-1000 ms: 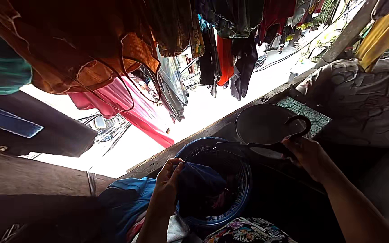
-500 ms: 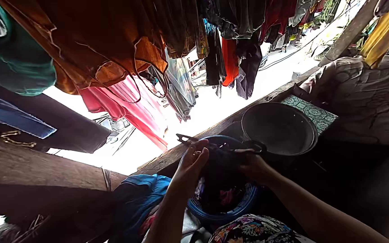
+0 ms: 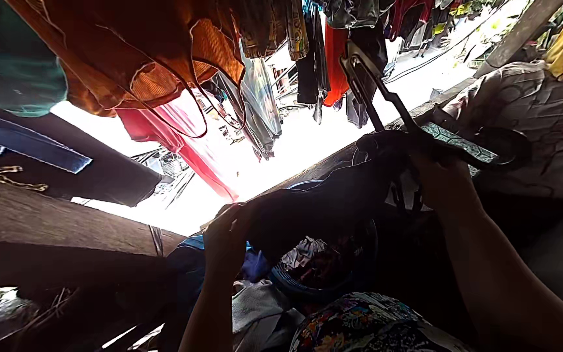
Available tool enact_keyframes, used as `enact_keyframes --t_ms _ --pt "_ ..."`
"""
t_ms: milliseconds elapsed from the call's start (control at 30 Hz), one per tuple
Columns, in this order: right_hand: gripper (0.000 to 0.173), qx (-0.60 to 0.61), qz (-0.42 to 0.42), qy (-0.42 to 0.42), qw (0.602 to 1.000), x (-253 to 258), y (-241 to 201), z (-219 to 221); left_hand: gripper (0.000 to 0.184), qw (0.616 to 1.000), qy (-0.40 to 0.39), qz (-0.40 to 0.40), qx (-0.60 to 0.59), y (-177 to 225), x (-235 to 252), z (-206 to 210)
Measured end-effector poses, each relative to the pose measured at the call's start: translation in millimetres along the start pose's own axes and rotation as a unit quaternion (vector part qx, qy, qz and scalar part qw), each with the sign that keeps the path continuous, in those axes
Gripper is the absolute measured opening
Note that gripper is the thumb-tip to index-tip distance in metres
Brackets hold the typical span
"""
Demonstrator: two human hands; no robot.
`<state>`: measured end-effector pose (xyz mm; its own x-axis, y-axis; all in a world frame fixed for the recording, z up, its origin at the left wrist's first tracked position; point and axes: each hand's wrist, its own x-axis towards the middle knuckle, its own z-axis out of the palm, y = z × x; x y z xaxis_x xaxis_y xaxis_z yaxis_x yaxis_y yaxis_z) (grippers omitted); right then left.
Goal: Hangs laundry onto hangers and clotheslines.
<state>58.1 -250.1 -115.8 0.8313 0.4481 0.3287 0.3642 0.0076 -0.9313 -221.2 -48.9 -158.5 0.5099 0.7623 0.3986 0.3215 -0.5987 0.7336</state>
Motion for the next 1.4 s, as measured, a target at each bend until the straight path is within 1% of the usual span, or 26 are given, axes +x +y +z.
enact_keyframes --t_ms 67,100,167,233,300,367,400,433,467,500,533,567,633,700,767,800,867,933,1000,1067,1100,1133,1233,1300,1367,1400 --pt "0.010 0.009 0.029 0.009 0.999 3 1 -1 0.029 0.992 0.009 -0.050 -0.116 5 0 1" --pt "0.011 0.020 0.048 0.010 0.999 4 0 0 0.028 0.978 -0.005 -0.072 -0.195 9 1 1" --pt "0.012 0.041 0.087 0.014 0.995 5 -3 3 0.027 0.933 -0.056 -0.093 -0.342 15 2 1" --pt "0.011 0.066 0.122 0.023 0.990 6 -4 8 0.026 0.904 -0.094 -0.108 -0.402 12 4 2" --pt "0.009 0.080 0.136 0.024 0.987 2 -7 14 0.027 0.901 -0.116 -0.122 -0.401 5 5 1" --pt "0.009 0.083 0.135 0.009 0.987 -1 -9 18 0.018 0.913 -0.133 -0.126 -0.365 -2 4 0" --pt "0.010 0.080 0.138 0.000 0.987 -2 -9 19 0.013 0.923 -0.158 -0.123 -0.330 -6 3 -1" --pt "0.011 0.082 0.141 -0.006 0.987 -3 -10 21 0.024 0.932 -0.198 -0.112 -0.282 -8 2 -1" --pt "0.012 0.083 0.146 -0.012 0.986 -4 -10 23 0.040 0.937 -0.250 -0.088 -0.226 -10 0 0" --pt "0.012 0.084 0.147 -0.017 0.985 -4 -9 25 0.046 0.935 -0.303 -0.072 -0.170 -9 -3 3" --pt "0.013 0.085 0.148 -0.023 0.985 -4 -7 27 0.040 0.932 -0.335 -0.057 -0.127 -9 -6 8" --pt "0.012 0.084 0.149 -0.026 0.985 -3 -5 30 0.030 0.934 -0.340 -0.044 -0.104 -11 -10 14" --pt "0.013 0.065 0.155 -0.027 0.985 -2 -3 34 0.011 0.953 -0.276 -0.039 -0.118 -15 -15 22" --pt "0.017 0.021 0.139 -0.045 0.989 0 -1 34 0.005 0.967 -0.190 -0.057 -0.158 -15 -12 21" --pt "0.017 -0.045 0.073 -0.061 0.994 4 2 31 0.005 0.979 -0.115 -0.071 -0.150 -7 -6 14" --pt "0.018 -0.086 0.032 -0.057 0.994 7 0 30 0.007 0.987 -0.087 -0.073 -0.116 -1 0 9" --pt "0.025 -0.153 -0.025 -0.039 0.987 15 -9 28 0.017 0.996 -0.050 -0.064 -0.045 8 13 -4" --pt "0.026 -0.141 -0.038 -0.015 0.989 25 -15 27 0.021 0.996 -0.022 -0.062 -0.055 11 26 -16" --pt "0.024 -0.100 -0.022 0.001 0.995 32 -19 27 0.016 0.988 0.003 -0.071 -0.134 17 35 -22" --pt "0.026 -0.066 0.013 0.002 0.998 33 -17 27 0.019 0.969 0.002 -0.094 -0.230 25 37 -19" --pt "0.027 -0.054 0.029 0.000 0.998 33 -11 27 0.023 0.963 -0.015 -0.106 -0.247 25 35 -16" --pt "0.029 -0.047 0.049 -0.005 0.998 31 -4 27 0.026 0.965 -0.037 -0.112 -0.235 22 33 -12" --pt "0.029 -0.052 0.102 -0.020 0.993 20 14 29 0.034 0.983 -0.090 -0.106 -0.116 4 22 -1" --pt "0.030 -0.080 0.133 -0.025 0.988 11 27 29 0.027 0.983 -0.089 -0.128 -0.097 -3 12 6" --pt "0.035 -0.124 0.151 -0.041 0.980 -1 33 25 0.017 0.971 -0.067 -0.168 -0.155 -17 -3 13" --pt "0.037 -0.152 0.143 -0.053 0.976 -9 36 21 0.013 0.959 -0.060 -0.193 -0.199 -27 -13 17"
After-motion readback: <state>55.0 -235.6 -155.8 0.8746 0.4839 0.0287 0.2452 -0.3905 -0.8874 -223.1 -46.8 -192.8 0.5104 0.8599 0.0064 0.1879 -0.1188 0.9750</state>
